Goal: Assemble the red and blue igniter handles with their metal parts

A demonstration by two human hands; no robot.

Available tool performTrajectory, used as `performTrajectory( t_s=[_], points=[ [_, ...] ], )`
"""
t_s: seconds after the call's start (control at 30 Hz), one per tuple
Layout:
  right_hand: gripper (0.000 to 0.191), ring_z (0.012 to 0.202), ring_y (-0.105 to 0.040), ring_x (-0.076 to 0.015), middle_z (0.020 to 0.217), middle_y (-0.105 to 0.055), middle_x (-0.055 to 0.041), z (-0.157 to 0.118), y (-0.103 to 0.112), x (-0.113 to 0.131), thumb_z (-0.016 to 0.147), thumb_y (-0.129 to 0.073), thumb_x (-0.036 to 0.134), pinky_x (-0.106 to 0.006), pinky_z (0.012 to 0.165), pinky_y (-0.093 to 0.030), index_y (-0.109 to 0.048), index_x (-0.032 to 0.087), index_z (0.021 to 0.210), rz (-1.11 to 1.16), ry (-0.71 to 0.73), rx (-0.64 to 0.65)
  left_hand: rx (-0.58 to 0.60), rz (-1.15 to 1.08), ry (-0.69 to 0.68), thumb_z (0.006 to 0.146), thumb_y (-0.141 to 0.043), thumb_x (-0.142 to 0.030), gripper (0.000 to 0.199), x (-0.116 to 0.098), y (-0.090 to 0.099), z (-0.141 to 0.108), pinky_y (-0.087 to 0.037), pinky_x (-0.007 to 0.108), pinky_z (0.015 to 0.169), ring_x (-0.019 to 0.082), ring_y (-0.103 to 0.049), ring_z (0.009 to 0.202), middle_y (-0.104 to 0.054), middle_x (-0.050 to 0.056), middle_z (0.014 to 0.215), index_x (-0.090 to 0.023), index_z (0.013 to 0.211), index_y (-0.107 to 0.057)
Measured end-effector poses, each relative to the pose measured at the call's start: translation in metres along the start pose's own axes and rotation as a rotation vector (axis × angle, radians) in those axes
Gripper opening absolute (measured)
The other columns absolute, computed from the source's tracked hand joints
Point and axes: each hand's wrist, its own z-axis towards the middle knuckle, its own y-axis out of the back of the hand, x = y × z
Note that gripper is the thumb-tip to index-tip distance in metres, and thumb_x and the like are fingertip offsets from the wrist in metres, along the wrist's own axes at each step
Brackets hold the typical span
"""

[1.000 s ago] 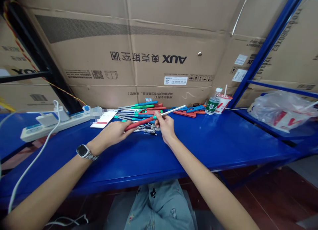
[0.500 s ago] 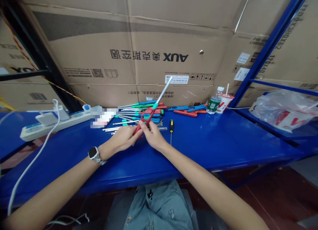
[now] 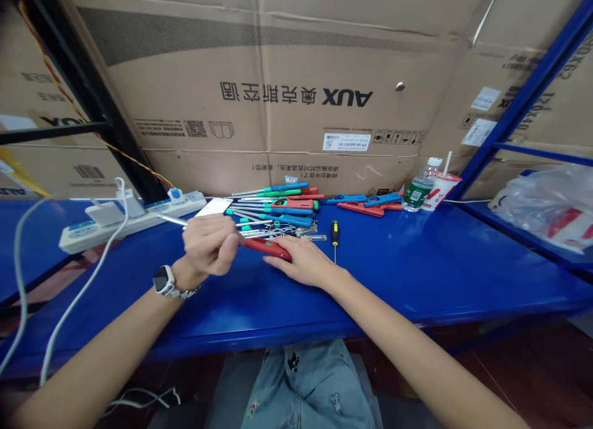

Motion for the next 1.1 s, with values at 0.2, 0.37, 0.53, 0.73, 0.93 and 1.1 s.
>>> performTrajectory(
  t_s=[0.2,0.37,0.53,0.73,0.93,1.1],
  points=[
    [0.041,0.098,-0.062,-0.027,0.108,-0.067,-0.0118,0.001,-0.006,0.0,0.106,-0.044,0.054,-0.044,0.088,-0.045,-0.065,0.021,0.118,-0.34,0.02,0.114,0.213,-0.087,0.06,0.102,-0.041,-0.036,0.05,-0.005,-0.018,0.006,-0.03,0.031,0.052,0.014,-0.044,0.049,-0.051,0.0,0.051,-0.022,0.055,-0.045],
    [0.033,0.105,-0.058,-0.0282,0.111,-0.066,-0.0112,0.002,0.004,0.0,0.103,-0.053,0.049,-0.046,0.095,-0.042,-0.067,0.021,0.111,-0.279,0.02,0.017,0.358,-0.087,0.182,0.1,-0.047,-0.037,0.041,-0.003,-0.027,0.002,-0.031,0.03,0.055,0.015,-0.051,0.054,-0.061,0.001,0.06,-0.019,0.064,-0.058],
    [0.021,0.092,-0.063,-0.0231,0.094,-0.069,-0.0064,-0.013,0.04,-0.024,0.1,-0.046,0.027,-0.035,0.081,-0.046,-0.063,0.02,0.11,-0.134,-0.304,-0.3,0.416,-0.114,0.176,0.099,-0.052,-0.035,0.025,-0.009,-0.034,0.003,-0.044,0.032,0.069,0.021,-0.062,0.078,-0.067,0.005,0.082,-0.018,0.086,-0.065],
    [0.033,0.082,-0.068,-0.0306,0.091,-0.071,-0.0126,-0.035,0.052,-0.039,0.094,-0.057,0.037,-0.035,0.066,-0.043,-0.054,0.019,0.122,-0.41,-0.752,-0.176,0.569,-0.038,0.013,0.104,-0.051,-0.044,0.032,-0.021,-0.054,0.015,-0.048,0.043,0.09,0.028,-0.061,0.102,-0.066,0.012,0.11,-0.015,0.108,-0.065],
    [0.054,0.084,-0.071,-0.0337,0.097,-0.073,-0.0182,-0.035,0.045,-0.039,0.091,-0.06,0.03,-0.038,0.069,-0.046,-0.048,0.017,0.143,-0.448,-0.73,-0.175,0.59,-0.149,0.082,0.104,-0.052,-0.047,0.033,-0.019,-0.063,0.014,-0.048,0.037,0.084,0.025,-0.062,0.095,-0.067,0.009,0.103,-0.017,0.101,-0.066],
    [0.054,0.065,-0.064,-0.0233,0.063,-0.064,0.0007,-0.023,0.048,-0.039,0.087,-0.059,0.03,-0.033,0.067,-0.046,-0.054,0.018,0.14,-0.062,-0.585,-0.453,0.581,-0.252,0.193,0.101,-0.056,-0.051,0.036,-0.011,-0.057,0.004,-0.048,0.035,0.077,0.023,-0.062,0.088,-0.068,0.009,0.1,-0.017,0.1,-0.069]
  ],
)
